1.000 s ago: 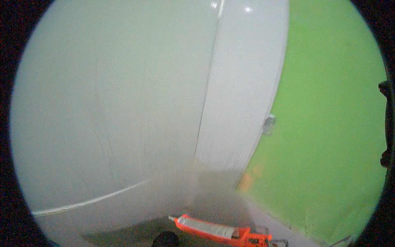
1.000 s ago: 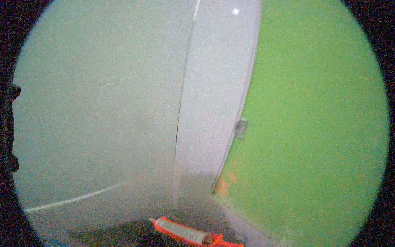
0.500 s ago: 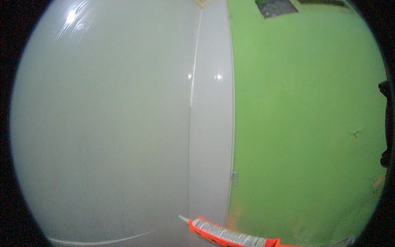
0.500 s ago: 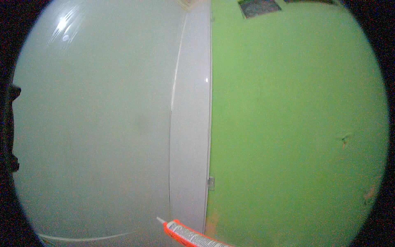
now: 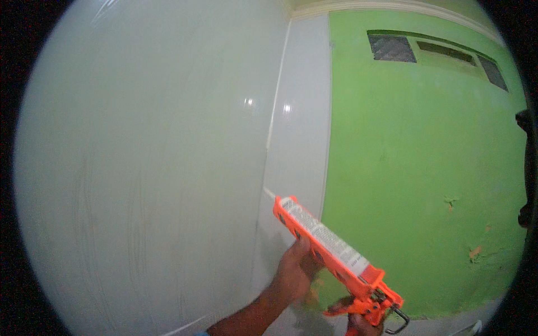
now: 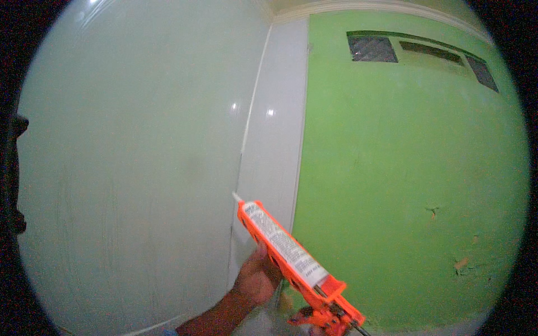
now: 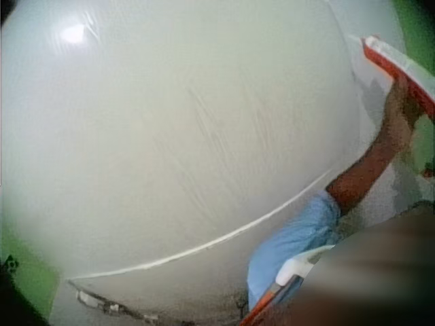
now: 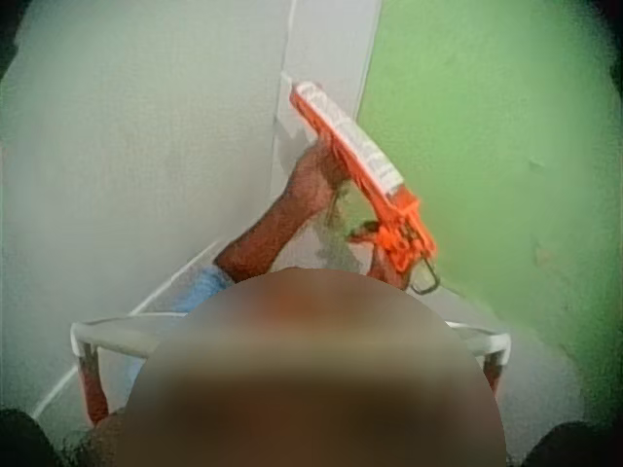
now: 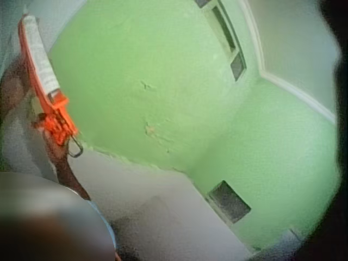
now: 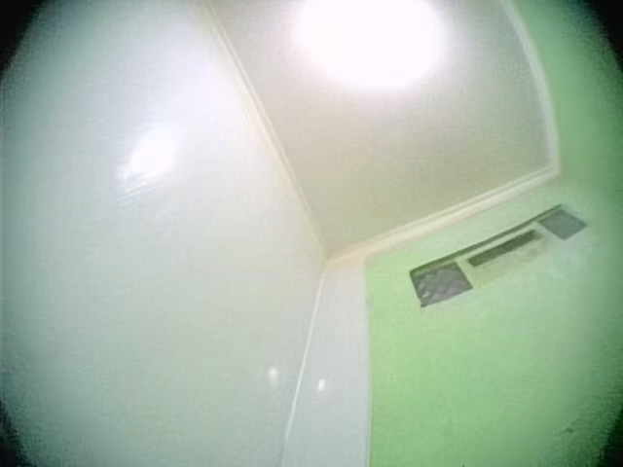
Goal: The person applies a continuous bead of white sealant along the vertical corner where a white wall meets a green wall using an orange caulking gun. They then smooth the bead with their finger to create a clean finish.
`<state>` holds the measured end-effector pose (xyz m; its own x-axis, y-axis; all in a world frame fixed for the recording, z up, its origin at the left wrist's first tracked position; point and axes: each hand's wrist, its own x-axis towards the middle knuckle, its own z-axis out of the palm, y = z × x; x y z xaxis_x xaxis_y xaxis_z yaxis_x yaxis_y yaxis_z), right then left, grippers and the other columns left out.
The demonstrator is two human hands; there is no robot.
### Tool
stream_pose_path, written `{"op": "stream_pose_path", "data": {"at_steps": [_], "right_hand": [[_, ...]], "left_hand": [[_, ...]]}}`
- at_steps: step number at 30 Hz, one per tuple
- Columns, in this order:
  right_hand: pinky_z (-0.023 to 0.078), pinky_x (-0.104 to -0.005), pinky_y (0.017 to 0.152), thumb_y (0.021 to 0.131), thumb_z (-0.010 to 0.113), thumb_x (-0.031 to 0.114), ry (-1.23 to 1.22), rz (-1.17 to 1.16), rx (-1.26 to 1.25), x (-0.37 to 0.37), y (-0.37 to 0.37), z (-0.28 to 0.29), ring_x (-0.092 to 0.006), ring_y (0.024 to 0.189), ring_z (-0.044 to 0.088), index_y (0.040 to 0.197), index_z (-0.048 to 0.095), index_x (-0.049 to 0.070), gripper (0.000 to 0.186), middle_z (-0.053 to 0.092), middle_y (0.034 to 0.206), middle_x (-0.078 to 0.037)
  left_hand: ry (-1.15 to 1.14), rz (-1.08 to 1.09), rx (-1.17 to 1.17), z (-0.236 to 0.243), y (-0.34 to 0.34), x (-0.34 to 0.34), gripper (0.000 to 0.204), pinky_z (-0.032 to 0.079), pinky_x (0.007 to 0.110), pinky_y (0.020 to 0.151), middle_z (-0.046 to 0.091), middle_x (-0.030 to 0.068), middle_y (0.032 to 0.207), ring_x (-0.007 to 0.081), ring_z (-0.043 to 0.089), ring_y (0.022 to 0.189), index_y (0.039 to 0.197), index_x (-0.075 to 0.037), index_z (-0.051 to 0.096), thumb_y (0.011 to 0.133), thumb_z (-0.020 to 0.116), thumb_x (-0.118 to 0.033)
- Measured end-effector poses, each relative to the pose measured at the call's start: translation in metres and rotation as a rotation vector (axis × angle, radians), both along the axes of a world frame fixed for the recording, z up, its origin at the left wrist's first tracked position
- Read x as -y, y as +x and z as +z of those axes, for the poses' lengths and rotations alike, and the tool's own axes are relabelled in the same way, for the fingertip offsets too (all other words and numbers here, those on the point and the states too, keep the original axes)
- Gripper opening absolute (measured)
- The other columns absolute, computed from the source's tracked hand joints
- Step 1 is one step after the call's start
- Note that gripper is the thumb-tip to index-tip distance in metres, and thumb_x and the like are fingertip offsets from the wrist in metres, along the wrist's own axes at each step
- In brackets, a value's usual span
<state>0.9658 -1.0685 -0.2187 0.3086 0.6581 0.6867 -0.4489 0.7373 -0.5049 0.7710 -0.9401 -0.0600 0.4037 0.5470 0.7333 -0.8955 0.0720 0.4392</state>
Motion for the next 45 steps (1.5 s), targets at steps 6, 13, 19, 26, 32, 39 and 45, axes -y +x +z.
{"op": "stream_pose_path", "data": {"at_steps": [6, 13, 19, 26, 32, 39, 45], "right_hand": [[0.057, -0.0425, 0.094, 0.09, 0.077, 0.012, 0.047, -0.336, 0.402, -0.03, -0.017, 0.068, -0.0271, 0.11, 0.072, 0.152, 0.052, 0.0, 0.068, 0.072, 0.134, -0.017], [0.032, -0.0566, 0.128, 0.087, 0.077, 0.024, 0.188, 0.004, 0.47, -0.074, -0.05, 0.139, -0.0417, 0.146, 0.053, 0.16, 0.043, -0.002, 0.085, 0.057, 0.157, -0.024], [0.042, -0.0593, 0.12, 0.089, 0.071, 0.023, 0.293, 0.055, 0.428, -0.111, -0.067, 0.154, -0.0419, 0.131, 0.063, 0.153, 0.047, -0.008, 0.075, 0.066, 0.139, -0.027], [0.051, -0.056, 0.108, 0.099, 0.061, 0.021, 0.335, 0.09, 0.392, -0.128, -0.06, 0.168, -0.0385, 0.116, 0.069, 0.146, 0.052, -0.012, 0.058, 0.072, 0.123, -0.026], [0.053, -0.0544, 0.103, 0.104, 0.055, 0.026, 0.333, 0.087, 0.383, -0.134, -0.058, 0.17, -0.0356, 0.108, 0.068, 0.141, 0.056, -0.01, 0.052, 0.071, 0.113, -0.022], [0.052, -0.0559, 0.098, 0.105, 0.055, 0.038, 0.292, 0.027, 0.386, -0.136, -0.064, 0.179, -0.0347, 0.103, 0.067, 0.137, 0.059, -0.009, 0.056, 0.07, 0.107, -0.02], [0.052, -0.0553, 0.097, 0.105, 0.056, 0.039, 0.282, 0.094, 0.329, -0.132, -0.074, 0.183, -0.034, 0.102, 0.065, 0.138, 0.059, -0.008, 0.058, 0.069, 0.105, -0.019]], "left_hand": [[-0.038, -0.029, 0.128, 0.057, 0.032, -0.022, 0.057, 0.057, 0.058, 0.109, 0.069, 0.0258, 0.129, 0.0407, 0.072, 0.119, 0.137, 0.003, 0.057, 0.11, 0.063, -0.046], [0.034, 0.172, 0.173, 0.129, 0.02, -0.03, 0.049, 0.067, 0.054, 0.089, 0.065, 0.0213, 0.108, 0.038, 0.074, 0.101, 0.128, 0.004, 0.051, 0.105, 0.069, -0.034], [-0.038, 0.278, 0.187, 0.162, 0.013, -0.043, 0.036, 0.068, 0.05, 0.069, 0.061, 0.0143, 0.098, 0.0306, 0.073, 0.075, 0.117, 0.001, 0.051, 0.096, 0.07, -0.021], [-0.079, 0.298, 0.244, 0.179, 0.018, -0.058, 0.033, 0.067, 0.049, 0.065, 0.06, 0.013, 0.094, 0.0304, 0.072, 0.07, 0.114, 0.0, 0.051, 0.093, 0.068, -0.02], [-0.085, 0.323, 0.241, 0.184, 0.022, -0.067, 0.032, 0.066, 0.049, 0.063, 0.061, 0.0125, 0.092, 0.0299, 0.071, 0.069, 0.113, 0.0, 0.052, 0.093, 0.068, -0.02], [-0.106, 0.325, 0.256, 0.192, 0.024, -0.078, 0.028, 0.066, 0.048, 0.063, 0.061, 0.0101, 0.085, 0.0295, 0.071, 0.067, 0.108, -0.002, 0.055, 0.093, 0.07, -0.019], [-0.109, 0.287, 0.214, 0.197, 0.017, -0.077, 0.036, 0.068, 0.052, 0.076, 0.062, 0.0128, 0.098, 0.0301, 0.073, 0.082, 0.117, 0.0, 0.055, 0.092, 0.074, -0.019]]}}
